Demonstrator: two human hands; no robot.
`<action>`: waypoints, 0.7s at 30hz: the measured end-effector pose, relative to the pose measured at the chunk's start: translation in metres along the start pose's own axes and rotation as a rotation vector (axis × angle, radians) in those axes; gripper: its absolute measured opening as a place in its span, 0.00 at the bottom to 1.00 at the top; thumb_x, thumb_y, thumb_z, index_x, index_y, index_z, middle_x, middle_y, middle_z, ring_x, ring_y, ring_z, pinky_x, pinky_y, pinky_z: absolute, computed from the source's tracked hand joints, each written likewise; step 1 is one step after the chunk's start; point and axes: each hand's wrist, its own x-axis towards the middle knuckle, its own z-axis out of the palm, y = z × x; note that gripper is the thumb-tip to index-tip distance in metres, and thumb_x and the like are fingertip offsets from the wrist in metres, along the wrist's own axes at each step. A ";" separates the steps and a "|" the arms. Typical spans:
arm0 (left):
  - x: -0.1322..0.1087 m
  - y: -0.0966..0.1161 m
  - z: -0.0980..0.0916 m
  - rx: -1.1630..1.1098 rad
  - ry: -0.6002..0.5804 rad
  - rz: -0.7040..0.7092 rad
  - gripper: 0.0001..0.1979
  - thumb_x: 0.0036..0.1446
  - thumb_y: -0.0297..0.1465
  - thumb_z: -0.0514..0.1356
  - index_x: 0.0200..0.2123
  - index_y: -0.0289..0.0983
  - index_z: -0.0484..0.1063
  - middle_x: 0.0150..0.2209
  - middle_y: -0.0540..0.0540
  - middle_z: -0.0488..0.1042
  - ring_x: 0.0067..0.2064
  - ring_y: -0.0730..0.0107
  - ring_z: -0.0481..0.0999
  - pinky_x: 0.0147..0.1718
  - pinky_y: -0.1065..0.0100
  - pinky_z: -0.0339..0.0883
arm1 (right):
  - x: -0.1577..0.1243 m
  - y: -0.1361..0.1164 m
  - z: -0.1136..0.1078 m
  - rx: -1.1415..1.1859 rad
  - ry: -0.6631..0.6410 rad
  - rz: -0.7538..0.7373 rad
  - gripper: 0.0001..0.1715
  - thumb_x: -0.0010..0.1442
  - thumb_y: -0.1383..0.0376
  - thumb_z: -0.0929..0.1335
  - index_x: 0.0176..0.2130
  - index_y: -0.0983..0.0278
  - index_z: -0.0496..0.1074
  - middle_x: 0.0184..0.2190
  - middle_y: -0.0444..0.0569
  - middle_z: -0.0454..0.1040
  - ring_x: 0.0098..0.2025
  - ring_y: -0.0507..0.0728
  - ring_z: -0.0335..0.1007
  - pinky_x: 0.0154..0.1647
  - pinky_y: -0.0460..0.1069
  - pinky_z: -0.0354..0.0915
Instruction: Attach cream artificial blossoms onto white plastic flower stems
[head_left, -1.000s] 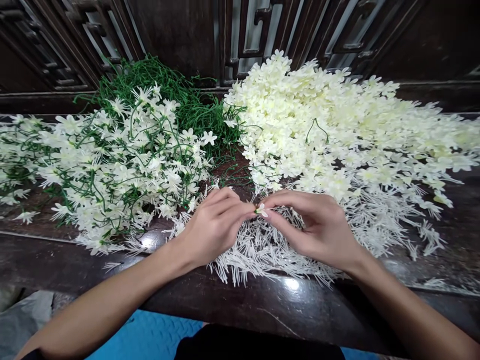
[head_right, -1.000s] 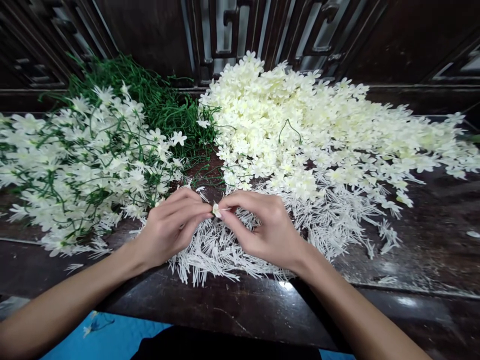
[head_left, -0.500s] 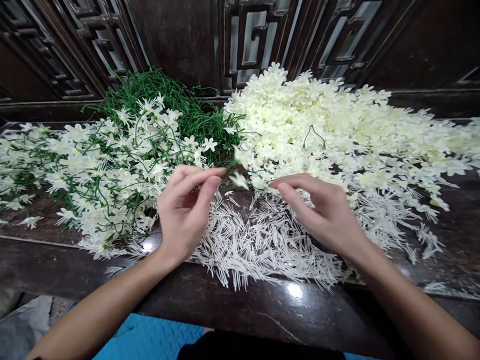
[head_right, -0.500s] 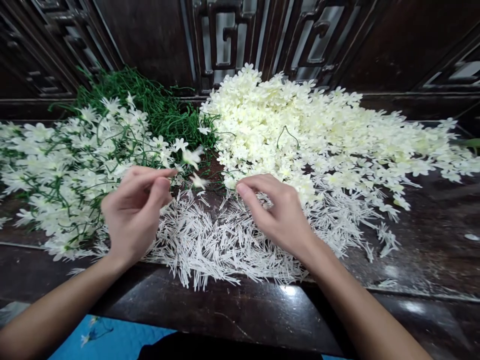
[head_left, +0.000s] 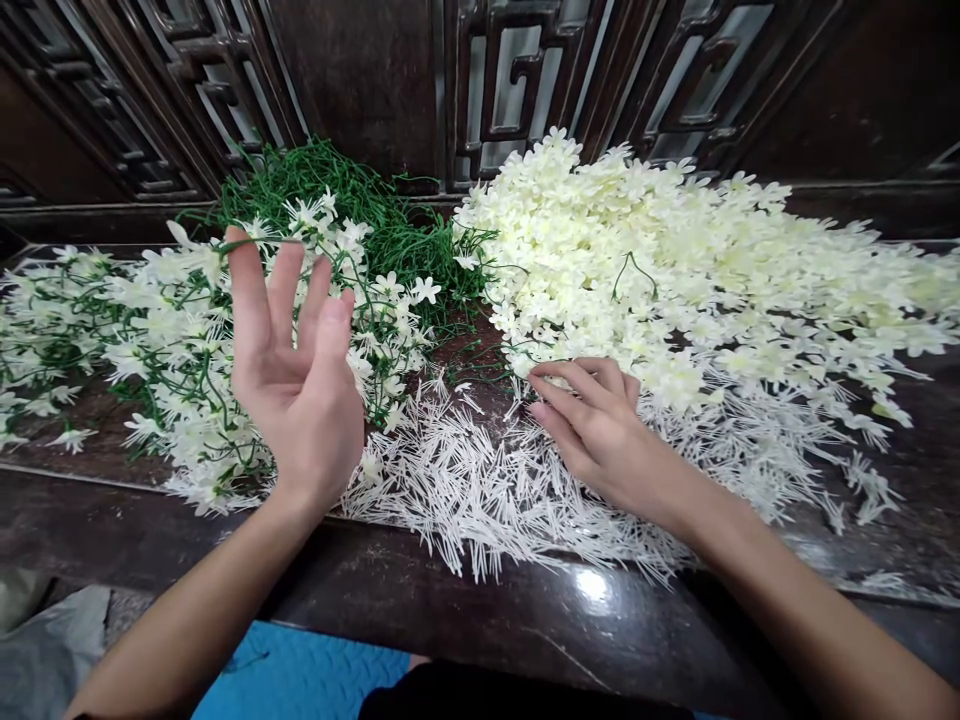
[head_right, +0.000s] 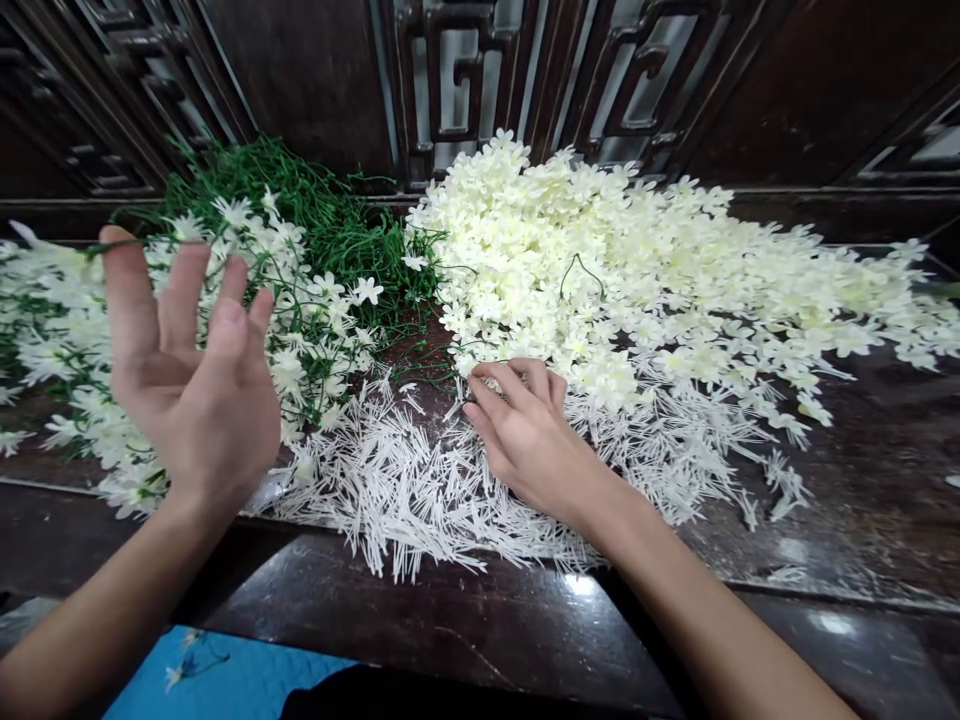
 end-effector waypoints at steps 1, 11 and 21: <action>0.002 0.000 0.000 -0.043 0.055 0.005 0.24 0.57 0.36 0.64 0.55 0.53 0.64 0.56 0.51 0.66 0.61 0.58 0.63 0.59 0.53 0.64 | 0.000 0.001 0.000 -0.004 0.022 0.004 0.15 0.67 0.63 0.59 0.50 0.62 0.69 0.51 0.55 0.67 0.54 0.70 0.55 0.49 0.68 0.61; 0.020 -0.010 -0.011 -0.303 0.309 -0.282 0.14 0.53 0.27 0.67 0.23 0.39 0.64 0.25 0.57 0.73 0.27 0.81 0.76 0.14 0.77 0.66 | -0.003 -0.006 0.008 -0.038 -0.042 -0.140 0.20 0.68 0.63 0.58 0.56 0.65 0.65 0.59 0.55 0.61 0.58 0.69 0.51 0.54 0.68 0.59; 0.023 0.015 -0.010 -0.270 0.369 -0.385 0.13 0.51 0.16 0.64 0.28 0.38 0.66 0.23 0.57 0.64 0.16 0.91 0.64 0.01 0.82 0.42 | -0.001 -0.009 0.006 0.025 0.051 -0.093 0.19 0.67 0.65 0.59 0.56 0.65 0.66 0.54 0.54 0.66 0.55 0.67 0.57 0.50 0.66 0.63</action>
